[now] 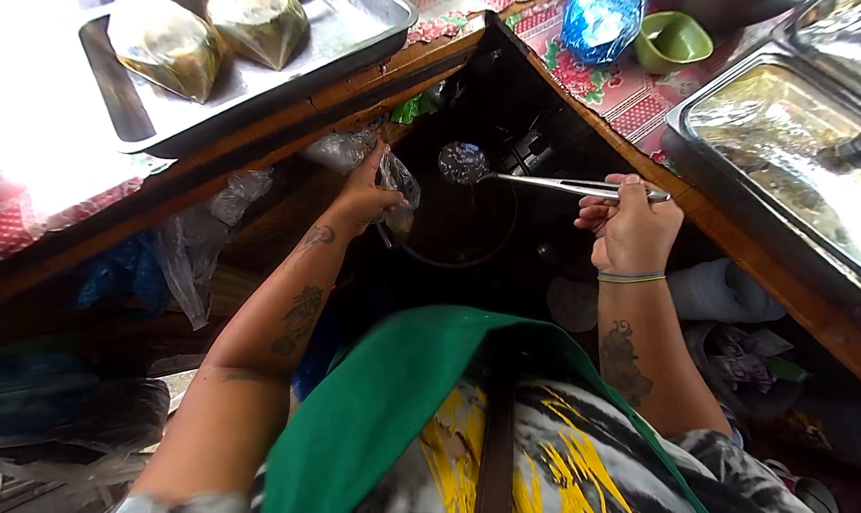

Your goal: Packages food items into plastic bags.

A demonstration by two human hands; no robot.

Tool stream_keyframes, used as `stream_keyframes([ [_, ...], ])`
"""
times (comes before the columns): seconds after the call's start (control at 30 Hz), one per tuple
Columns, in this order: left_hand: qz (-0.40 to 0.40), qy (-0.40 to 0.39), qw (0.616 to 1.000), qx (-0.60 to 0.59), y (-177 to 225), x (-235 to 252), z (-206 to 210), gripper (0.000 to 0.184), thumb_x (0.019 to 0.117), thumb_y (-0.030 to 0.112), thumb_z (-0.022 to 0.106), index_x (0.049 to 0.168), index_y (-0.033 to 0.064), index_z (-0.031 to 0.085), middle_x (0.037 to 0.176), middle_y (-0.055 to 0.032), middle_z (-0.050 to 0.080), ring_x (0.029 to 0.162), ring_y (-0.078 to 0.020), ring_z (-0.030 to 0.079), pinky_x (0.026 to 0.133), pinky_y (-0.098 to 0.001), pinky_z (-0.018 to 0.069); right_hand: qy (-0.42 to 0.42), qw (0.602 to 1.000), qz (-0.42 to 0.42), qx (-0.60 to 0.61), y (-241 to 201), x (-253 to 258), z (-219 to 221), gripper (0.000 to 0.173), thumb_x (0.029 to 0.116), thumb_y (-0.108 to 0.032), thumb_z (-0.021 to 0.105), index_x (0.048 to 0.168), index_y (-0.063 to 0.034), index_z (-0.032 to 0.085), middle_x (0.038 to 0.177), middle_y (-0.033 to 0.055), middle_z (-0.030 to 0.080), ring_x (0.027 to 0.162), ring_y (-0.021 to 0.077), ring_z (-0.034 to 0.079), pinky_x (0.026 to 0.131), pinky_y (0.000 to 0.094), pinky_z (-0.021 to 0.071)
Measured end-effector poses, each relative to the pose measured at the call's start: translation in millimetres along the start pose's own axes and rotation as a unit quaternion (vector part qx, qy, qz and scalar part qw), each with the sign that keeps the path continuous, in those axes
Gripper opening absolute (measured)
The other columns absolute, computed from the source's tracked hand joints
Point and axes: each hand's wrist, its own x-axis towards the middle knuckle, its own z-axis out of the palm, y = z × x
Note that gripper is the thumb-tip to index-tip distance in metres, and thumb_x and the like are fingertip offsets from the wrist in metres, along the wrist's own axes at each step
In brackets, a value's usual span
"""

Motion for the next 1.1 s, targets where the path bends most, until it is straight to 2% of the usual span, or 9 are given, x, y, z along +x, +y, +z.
stream_keyframes([
  [0.2, 0.010, 0.037, 0.999, -0.016, -9.8, 3.3, 31.4, 0.118, 0.0754, -0.019, 0.072, 0.166, 0.0146, 0.004, 0.169, -0.0134, 0.016, 0.090, -0.0172, 0.067, 0.068, -0.0315, 0.0588, -0.010, 0.996, -0.074, 0.043, -39.9, -8.2, 21.7, 0.025, 0.1123, -0.014, 0.037, 0.104, -0.0065, 0.059, 0.067, -0.0017, 0.070, 0.053, 0.0123, 0.070, 0.051, 0.0283, 0.0624],
  [0.27, 0.012, 0.054, 0.998, -0.023, -10.5, 4.8, 39.6, 0.119, 0.0758, -0.018, 0.072, 0.166, 0.0150, 0.001, 0.170, -0.0139, 0.013, 0.094, -0.0181, 0.067, 0.070, -0.0323, 0.0594, -0.016, 0.994, -0.087, 0.058, -41.4, -14.7, 29.1, 0.024, 0.1125, -0.014, 0.037, 0.104, -0.0064, 0.058, 0.068, -0.0013, 0.071, 0.054, 0.0127, 0.070, 0.051, 0.0284, 0.0626],
  [0.57, 0.043, 0.090, 0.994, -0.037, -0.1, 18.2, 53.2, 0.121, 0.0752, -0.016, 0.071, 0.165, 0.0120, -0.004, 0.170, -0.0159, 0.010, 0.113, -0.0220, 0.063, 0.079, -0.0342, 0.0602, -0.122, 0.984, -0.122, -0.039, 8.9, -69.7, 39.3, 0.030, 0.1127, -0.023, 0.040, 0.128, -0.0018, 0.055, 0.086, 0.0014, 0.073, 0.066, 0.0117, 0.073, 0.061, 0.0307, 0.0653],
  [0.67, 0.043, 0.089, 0.995, -0.029, 2.5, 24.1, 47.5, 0.120, 0.0740, -0.016, 0.071, 0.166, 0.0137, 0.000, 0.168, -0.0151, 0.016, 0.101, -0.0190, 0.066, 0.073, -0.0321, 0.0600, -0.199, 0.928, -0.275, -0.156, 24.8, -72.8, 34.4, 0.030, 0.1091, -0.015, 0.049, 0.125, 0.0077, 0.061, 0.091, 0.0085, 0.072, 0.071, 0.0103, 0.072, 0.064, 0.0286, 0.0646],
  [0.77, 0.043, 0.082, 0.996, -0.020, 3.8, 25.2, 39.5, 0.116, 0.0754, -0.015, 0.070, 0.166, 0.0140, 0.004, 0.168, -0.0137, 0.019, 0.097, -0.0171, 0.065, 0.067, -0.0305, 0.0581, -0.281, 0.839, -0.418, -0.206, 28.2, -62.7, 24.1, 0.025, 0.1046, -0.012, 0.058, 0.119, 0.0044, 0.070, 0.097, 0.0143, 0.070, 0.084, 0.0140, 0.069, 0.077, 0.0260, 0.0599],
  [0.83, 0.041, 0.078, 0.996, -0.020, 2.2, 24.6, 34.1, 0.115, 0.0752, -0.015, 0.070, 0.166, 0.0148, 0.006, 0.167, -0.0121, 0.020, 0.095, -0.0159, 0.063, 0.064, -0.0292, 0.0558, -0.293, 0.819, -0.450, -0.202, 26.5, -56.4, 17.9, 0.023, 0.1037, -0.012, 0.059, 0.117, 0.0023, 0.072, 0.099, 0.0154, 0.071, 0.090, 0.0168, 0.070, 0.082, 0.0273, 0.0593],
  [0.9, 0.033, 0.072, 0.997, -0.022, 1.0, 23.4, 31.0, 0.114, 0.0757, -0.016, 0.070, 0.166, 0.0155, 0.008, 0.168, -0.0109, 0.020, 0.095, -0.0162, 0.063, 0.063, -0.0289, 0.0550, -0.268, 0.843, -0.424, -0.194, 23.1, -51.8, 10.5, 0.024, 0.1045, -0.012, 0.058, 0.118, 0.0037, 0.070, 0.102, 0.0156, 0.071, 0.091, 0.0167, 0.070, 0.082, 0.0309, 0.0610],
  [0.97, 0.026, 0.063, 0.998, -0.016, -2.1, 23.1, 28.5, 0.113, 0.0758, -0.016, 0.071, 0.166, 0.0151, 0.010, 0.167, -0.0107, 0.023, 0.104, -0.0190, 0.064, 0.066, -0.0309, 0.0572, -0.200, 0.896, -0.358, -0.169, 20.7, -46.7, 5.5, 0.027, 0.1064, -0.012, 0.054, 0.121, 0.0065, 0.067, 0.102, 0.0128, 0.072, 0.083, 0.0132, 0.072, 0.075, 0.0325, 0.0641],
  [1.1, 0.014, 0.053, 0.998, -0.017, -1.7, 24.9, 26.0, 0.112, 0.0772, -0.015, 0.072, 0.166, 0.0154, 0.010, 0.169, -0.0084, 0.022, 0.109, -0.0191, 0.063, 0.068, -0.0306, 0.0571, -0.085, 0.971, -0.212, -0.070, 24.8, -24.8, 2.3, 0.026, 0.1104, -0.016, 0.047, 0.125, 0.0017, 0.059, 0.091, 0.0019, 0.073, 0.070, 0.0123, 0.074, 0.063, 0.0323, 0.0660],
])
